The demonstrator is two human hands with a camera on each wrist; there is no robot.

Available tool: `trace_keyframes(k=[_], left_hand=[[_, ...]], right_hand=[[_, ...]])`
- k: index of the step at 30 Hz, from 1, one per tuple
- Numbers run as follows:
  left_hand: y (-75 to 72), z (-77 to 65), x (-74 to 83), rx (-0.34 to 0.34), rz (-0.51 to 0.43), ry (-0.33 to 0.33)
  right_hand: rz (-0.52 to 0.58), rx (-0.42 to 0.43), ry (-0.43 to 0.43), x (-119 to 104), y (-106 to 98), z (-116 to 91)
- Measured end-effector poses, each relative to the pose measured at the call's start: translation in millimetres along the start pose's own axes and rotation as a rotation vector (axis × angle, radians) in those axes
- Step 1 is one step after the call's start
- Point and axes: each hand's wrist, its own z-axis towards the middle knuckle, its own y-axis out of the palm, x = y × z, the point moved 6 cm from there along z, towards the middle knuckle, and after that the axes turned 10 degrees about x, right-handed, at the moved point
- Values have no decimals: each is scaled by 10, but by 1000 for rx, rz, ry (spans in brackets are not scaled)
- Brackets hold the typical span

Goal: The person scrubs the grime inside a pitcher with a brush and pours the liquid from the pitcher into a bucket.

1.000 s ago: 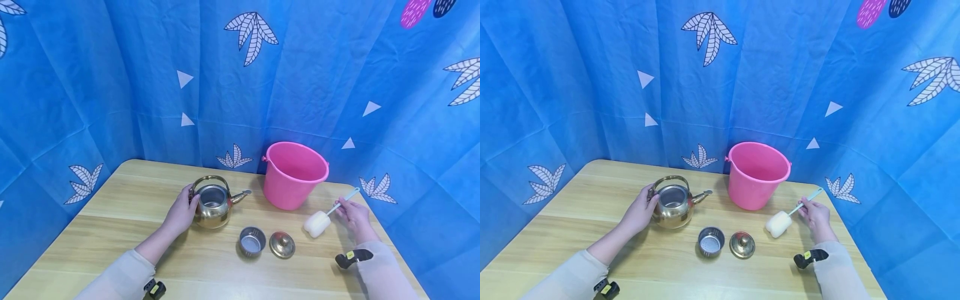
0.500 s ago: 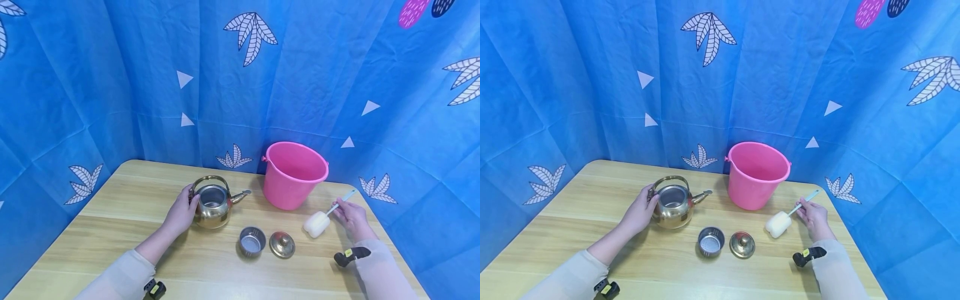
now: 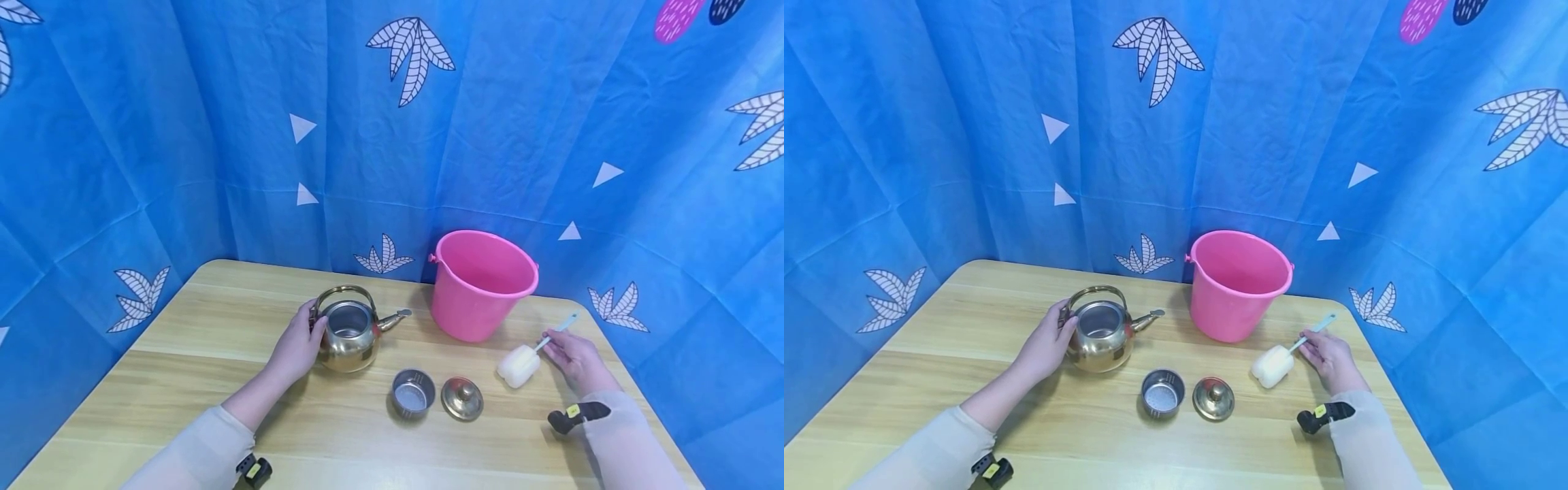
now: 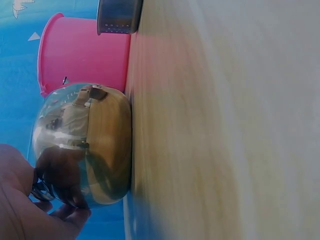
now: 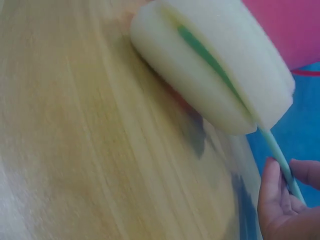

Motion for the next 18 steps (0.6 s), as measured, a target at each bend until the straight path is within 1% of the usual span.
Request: trace_keyframes(k=[4,11,18], left_hand=[[8,5,-8,-4,3,-5],[12,3,-7,-7,-2,-10],[3,2,-6,-4,-2,-11]], right_hand=[[-12,-38,13,-15,10,-13],[1,-8,31,11,-25,17],[-3,-56,49,37,-14,44]])
